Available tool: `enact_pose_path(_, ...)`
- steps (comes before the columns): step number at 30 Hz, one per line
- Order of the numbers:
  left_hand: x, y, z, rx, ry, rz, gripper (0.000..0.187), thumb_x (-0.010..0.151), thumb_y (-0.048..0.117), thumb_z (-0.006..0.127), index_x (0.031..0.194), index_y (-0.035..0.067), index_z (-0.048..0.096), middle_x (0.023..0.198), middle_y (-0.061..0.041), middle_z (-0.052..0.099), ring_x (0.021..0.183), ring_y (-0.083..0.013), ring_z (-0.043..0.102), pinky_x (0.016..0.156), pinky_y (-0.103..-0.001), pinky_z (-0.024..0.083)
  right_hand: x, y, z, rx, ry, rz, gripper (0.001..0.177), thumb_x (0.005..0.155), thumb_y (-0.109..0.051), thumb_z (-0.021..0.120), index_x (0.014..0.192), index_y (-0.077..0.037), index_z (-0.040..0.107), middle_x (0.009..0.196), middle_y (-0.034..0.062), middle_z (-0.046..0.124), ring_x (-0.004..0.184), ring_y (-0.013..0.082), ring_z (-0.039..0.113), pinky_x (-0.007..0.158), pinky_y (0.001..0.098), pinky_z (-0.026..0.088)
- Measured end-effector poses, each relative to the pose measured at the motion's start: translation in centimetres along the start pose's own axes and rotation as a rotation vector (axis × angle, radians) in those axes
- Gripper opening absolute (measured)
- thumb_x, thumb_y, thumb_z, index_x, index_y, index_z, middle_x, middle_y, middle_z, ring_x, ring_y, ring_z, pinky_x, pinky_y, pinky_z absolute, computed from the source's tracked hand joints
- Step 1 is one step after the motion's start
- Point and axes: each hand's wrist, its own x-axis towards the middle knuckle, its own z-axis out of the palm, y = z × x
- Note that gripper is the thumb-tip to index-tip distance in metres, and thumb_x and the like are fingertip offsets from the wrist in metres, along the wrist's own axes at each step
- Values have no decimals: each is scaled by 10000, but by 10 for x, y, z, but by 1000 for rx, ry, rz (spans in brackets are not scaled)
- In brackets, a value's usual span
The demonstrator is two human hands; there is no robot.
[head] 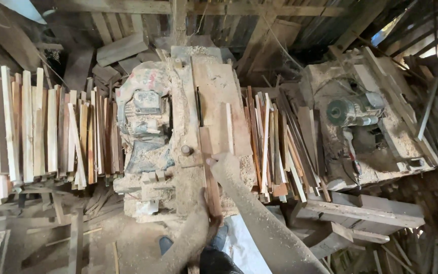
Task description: Feeding thin wooden strips through a woodworking planer machine to smooth or size them.
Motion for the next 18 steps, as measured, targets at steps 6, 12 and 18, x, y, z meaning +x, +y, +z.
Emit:
enact_pose_path(6,-20,-40,-64,-1398,-204,-327,1253,849,-60,757,1653,177,-175,1377,-248,433,1071,-333,642,902,-437,622,43,14,14,-114,90,-185,164,982,-217,699,1004,-83,792,775,4,751,511,50,610,410,182,523)
enact_pose_path(12,-9,-57,-69,-1211,-139,-260,1147,779,-23,854,1570,44,26,1306,-255,464,981,-371,699,841,-449,631,75,15,25,-27,192,-203,155,908,-164,768,1028,-67,781,929,76,791,633,99,726,492,198,595)
enact_pose_path(18,29,-65,-39,-976,-10,-214,975,751,114,797,1490,-47,182,1041,-188,598,871,-327,664,677,-415,524,55,17,17,-250,60,-84,189,1021,-217,643,882,-119,724,719,-10,663,547,87,622,447,196,509)
